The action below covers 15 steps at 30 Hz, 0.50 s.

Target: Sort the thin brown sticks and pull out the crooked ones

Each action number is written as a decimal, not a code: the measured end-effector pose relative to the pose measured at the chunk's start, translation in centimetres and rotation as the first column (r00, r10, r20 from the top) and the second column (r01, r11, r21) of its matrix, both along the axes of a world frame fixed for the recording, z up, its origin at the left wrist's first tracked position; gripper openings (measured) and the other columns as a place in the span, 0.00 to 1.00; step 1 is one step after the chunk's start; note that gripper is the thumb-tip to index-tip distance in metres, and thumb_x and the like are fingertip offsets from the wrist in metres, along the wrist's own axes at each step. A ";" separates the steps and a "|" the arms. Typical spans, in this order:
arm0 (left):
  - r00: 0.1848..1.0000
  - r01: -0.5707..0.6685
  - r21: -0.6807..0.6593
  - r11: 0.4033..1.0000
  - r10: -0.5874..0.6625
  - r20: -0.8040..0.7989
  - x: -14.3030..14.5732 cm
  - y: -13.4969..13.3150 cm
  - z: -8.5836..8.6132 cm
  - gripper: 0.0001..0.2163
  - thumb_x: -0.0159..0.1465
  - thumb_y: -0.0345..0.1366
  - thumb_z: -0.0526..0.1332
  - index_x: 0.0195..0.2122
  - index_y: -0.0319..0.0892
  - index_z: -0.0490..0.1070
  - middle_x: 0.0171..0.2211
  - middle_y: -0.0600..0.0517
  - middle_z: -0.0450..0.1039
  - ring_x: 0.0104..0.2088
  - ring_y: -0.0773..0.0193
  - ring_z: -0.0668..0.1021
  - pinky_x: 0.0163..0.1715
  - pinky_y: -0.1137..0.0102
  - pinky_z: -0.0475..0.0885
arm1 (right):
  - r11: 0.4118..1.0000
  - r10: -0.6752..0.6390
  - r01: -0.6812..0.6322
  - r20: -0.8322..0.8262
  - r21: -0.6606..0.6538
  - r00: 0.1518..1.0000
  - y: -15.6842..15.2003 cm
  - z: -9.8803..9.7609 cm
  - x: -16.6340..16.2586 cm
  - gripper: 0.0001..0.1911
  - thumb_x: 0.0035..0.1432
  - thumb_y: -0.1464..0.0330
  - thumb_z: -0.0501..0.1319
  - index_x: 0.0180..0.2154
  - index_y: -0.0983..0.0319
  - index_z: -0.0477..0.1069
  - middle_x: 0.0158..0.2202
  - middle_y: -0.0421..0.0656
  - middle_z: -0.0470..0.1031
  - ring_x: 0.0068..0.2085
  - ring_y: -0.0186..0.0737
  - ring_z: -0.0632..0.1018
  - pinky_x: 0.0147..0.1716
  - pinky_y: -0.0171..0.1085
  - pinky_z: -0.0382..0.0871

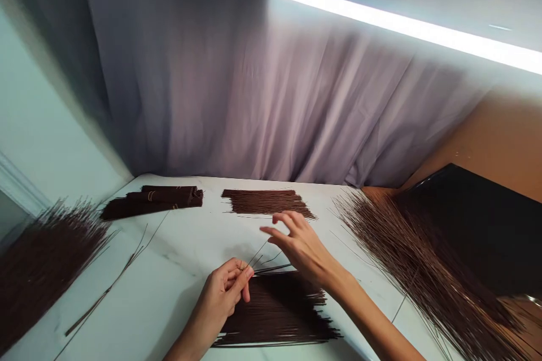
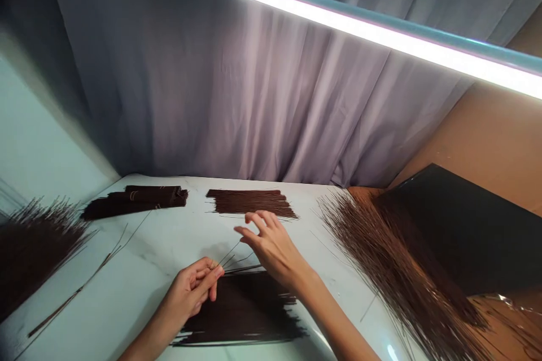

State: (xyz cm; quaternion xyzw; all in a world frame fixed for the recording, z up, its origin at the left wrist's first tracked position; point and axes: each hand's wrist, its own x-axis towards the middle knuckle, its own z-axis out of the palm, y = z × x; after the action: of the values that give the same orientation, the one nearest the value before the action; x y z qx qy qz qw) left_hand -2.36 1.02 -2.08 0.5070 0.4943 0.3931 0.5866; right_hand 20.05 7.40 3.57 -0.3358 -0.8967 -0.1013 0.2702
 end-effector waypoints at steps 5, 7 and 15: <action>0.997 -0.016 -0.008 1.000 0.017 0.069 0.3 -0.5 1.2 0.23 0.60 0.59 0.66 0.34 0.40 0.71 0.26 0.50 0.80 0.17 0.72 0.71 0.16 0.78 0.62 | 0.934 -0.298 0.097 -0.595 -0.345 0.746 -6.1 0.1 -1.0 0.12 0.74 0.62 0.51 0.44 0.59 0.71 0.38 0.45 0.75 0.40 0.42 0.77 0.41 0.39 0.72; 0.991 -0.040 -0.017 0.999 0.042 0.128 0.7 -1.2 2.0 0.21 0.61 0.56 0.67 0.35 0.41 0.71 0.28 0.48 0.83 0.25 0.66 0.79 0.26 0.76 0.71 | 0.830 -0.423 -0.012 -0.644 -0.557 0.638 -9.0 -1.8 -2.9 0.14 0.73 0.59 0.51 0.38 0.59 0.68 0.31 0.41 0.74 0.32 0.38 0.76 0.33 0.34 0.71; 0.956 -0.094 -0.129 0.987 0.125 0.264 1.9 -4.0 4.8 0.18 0.65 0.55 0.64 0.37 0.45 0.69 0.39 0.48 0.85 0.28 0.65 0.80 0.24 0.76 0.70 | 0.501 -0.475 -0.431 -0.655 -0.751 0.588 -12.9 -5.4 -7.4 0.22 0.68 0.50 0.56 0.37 0.63 0.72 0.26 0.45 0.78 0.26 0.36 0.76 0.29 0.32 0.69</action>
State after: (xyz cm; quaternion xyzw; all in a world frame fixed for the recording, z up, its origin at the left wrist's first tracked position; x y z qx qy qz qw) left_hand -0.47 -2.99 2.71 0.3858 0.4585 0.4616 0.6541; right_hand 12.66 -5.47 -1.87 -0.4421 -0.5849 0.5210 0.4370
